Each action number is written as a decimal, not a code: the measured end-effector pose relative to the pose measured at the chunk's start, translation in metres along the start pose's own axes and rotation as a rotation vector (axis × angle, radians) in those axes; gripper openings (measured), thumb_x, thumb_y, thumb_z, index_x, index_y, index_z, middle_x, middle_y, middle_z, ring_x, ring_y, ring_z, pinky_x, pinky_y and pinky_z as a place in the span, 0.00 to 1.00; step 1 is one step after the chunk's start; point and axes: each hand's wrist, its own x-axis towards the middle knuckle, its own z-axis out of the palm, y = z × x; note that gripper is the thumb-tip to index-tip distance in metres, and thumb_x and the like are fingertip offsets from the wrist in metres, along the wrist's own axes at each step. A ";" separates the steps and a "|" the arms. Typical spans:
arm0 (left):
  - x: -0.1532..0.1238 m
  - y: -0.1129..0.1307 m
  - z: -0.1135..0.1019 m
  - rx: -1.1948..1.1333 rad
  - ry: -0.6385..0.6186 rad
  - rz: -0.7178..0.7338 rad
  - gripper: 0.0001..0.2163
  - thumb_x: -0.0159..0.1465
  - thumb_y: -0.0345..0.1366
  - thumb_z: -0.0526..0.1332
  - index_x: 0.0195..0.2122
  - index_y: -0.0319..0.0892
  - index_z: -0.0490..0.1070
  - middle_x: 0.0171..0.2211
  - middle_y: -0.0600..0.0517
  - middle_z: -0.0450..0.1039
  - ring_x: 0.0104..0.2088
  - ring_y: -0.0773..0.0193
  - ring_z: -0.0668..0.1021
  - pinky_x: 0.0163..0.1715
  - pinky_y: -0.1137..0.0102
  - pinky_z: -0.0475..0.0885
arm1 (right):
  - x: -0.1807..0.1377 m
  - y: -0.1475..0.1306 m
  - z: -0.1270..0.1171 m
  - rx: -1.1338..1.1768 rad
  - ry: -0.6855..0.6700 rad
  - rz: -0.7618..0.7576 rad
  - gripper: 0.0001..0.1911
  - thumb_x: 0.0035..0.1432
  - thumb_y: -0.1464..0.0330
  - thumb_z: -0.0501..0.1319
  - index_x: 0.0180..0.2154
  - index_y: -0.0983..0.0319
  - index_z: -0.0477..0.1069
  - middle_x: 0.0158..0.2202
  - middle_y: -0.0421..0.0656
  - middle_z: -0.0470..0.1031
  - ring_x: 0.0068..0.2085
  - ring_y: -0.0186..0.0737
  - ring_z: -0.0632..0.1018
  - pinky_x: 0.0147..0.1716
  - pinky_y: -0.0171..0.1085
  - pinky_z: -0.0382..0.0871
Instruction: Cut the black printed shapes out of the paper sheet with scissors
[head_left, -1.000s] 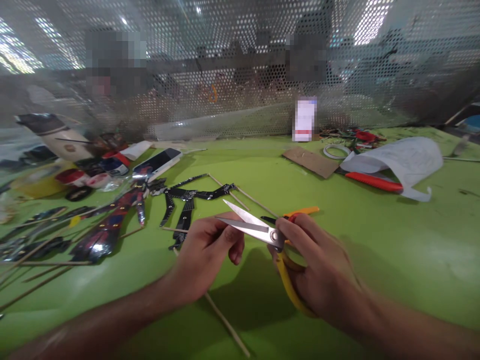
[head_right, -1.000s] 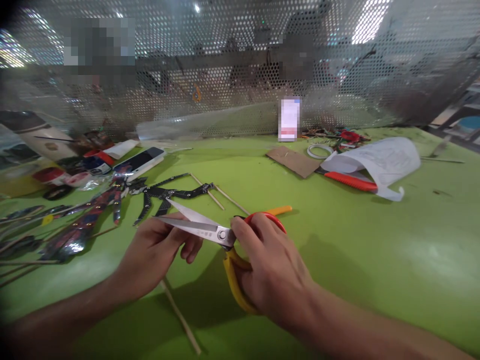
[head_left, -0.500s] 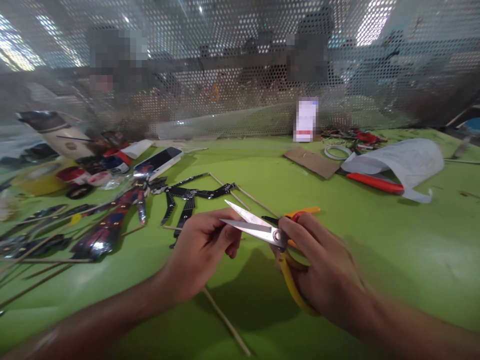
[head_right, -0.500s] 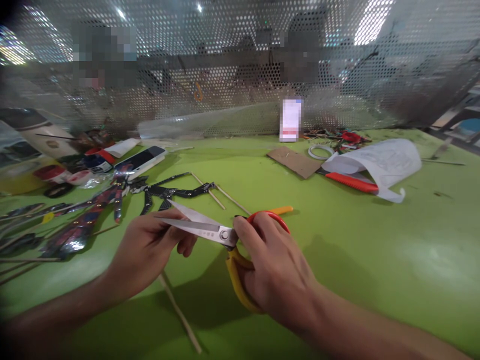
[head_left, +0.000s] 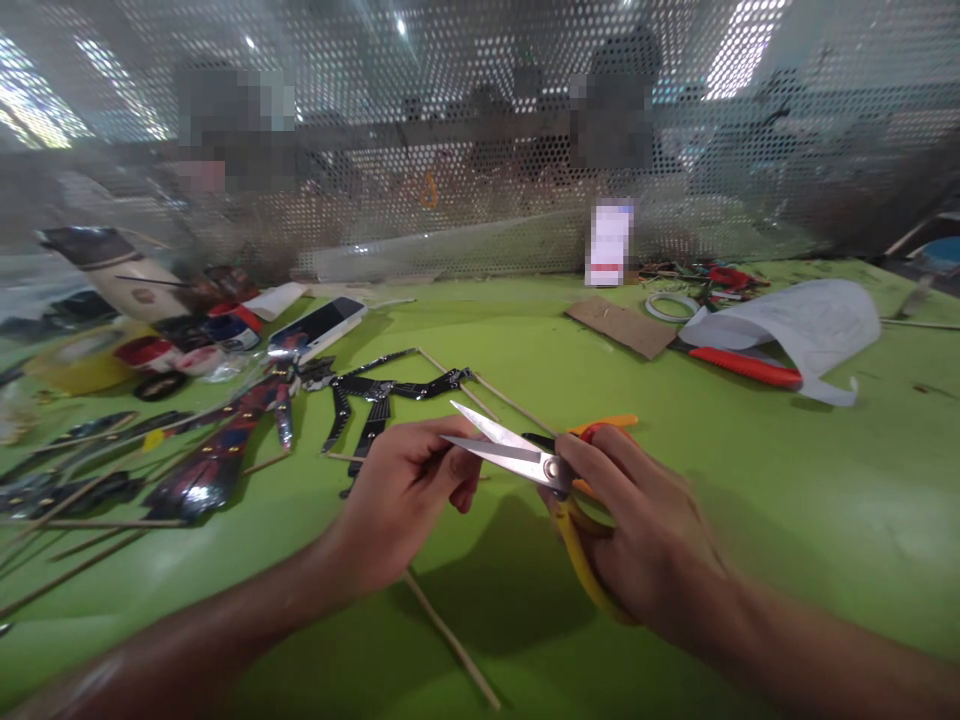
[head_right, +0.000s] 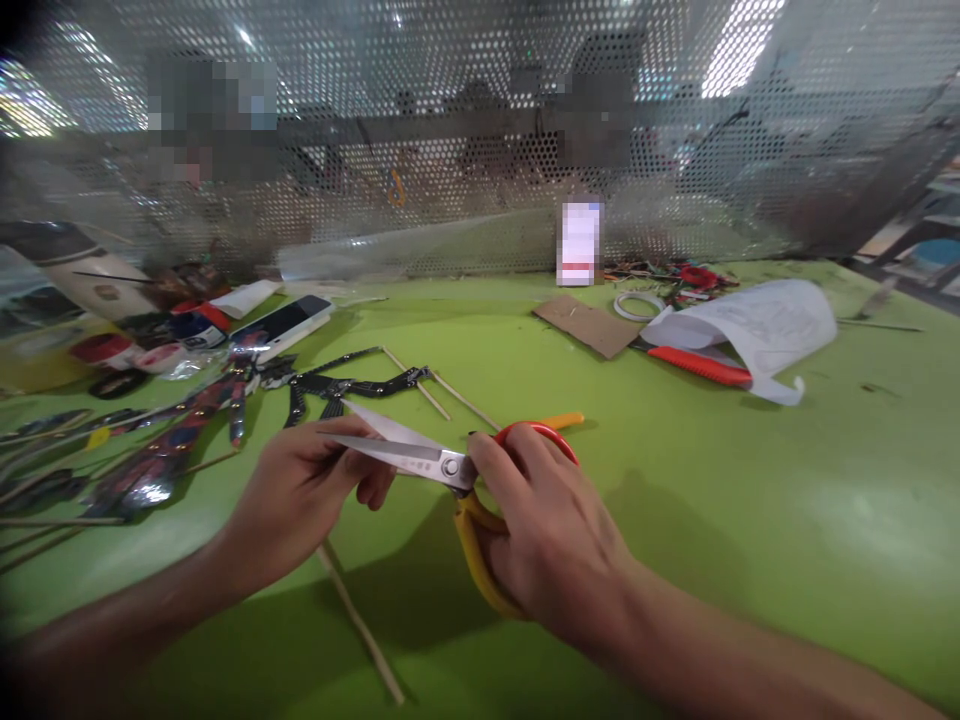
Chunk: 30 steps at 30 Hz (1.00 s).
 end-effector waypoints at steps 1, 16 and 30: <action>0.000 0.000 0.000 -0.001 0.002 0.000 0.16 0.68 0.30 0.56 0.21 0.41 0.69 0.20 0.58 0.67 0.20 0.74 0.70 0.21 0.78 0.65 | 0.000 0.000 0.000 0.000 0.002 0.002 0.13 0.57 0.76 0.57 0.45 0.66 0.67 0.34 0.46 0.69 0.30 0.41 0.70 0.26 0.37 0.66; 0.002 0.003 0.000 0.027 0.001 -0.055 0.16 0.67 0.33 0.56 0.21 0.41 0.69 0.19 0.56 0.67 0.20 0.71 0.70 0.20 0.76 0.66 | 0.001 0.002 -0.001 -0.057 -0.019 -0.001 0.14 0.59 0.75 0.56 0.47 0.66 0.67 0.34 0.47 0.70 0.31 0.42 0.71 0.26 0.38 0.67; 0.005 0.007 0.000 0.035 -0.023 -0.142 0.16 0.67 0.35 0.57 0.21 0.42 0.68 0.17 0.57 0.66 0.19 0.71 0.70 0.21 0.77 0.68 | 0.002 0.006 -0.003 -0.105 0.040 -0.002 0.10 0.62 0.72 0.58 0.46 0.63 0.69 0.34 0.45 0.74 0.30 0.40 0.73 0.28 0.35 0.65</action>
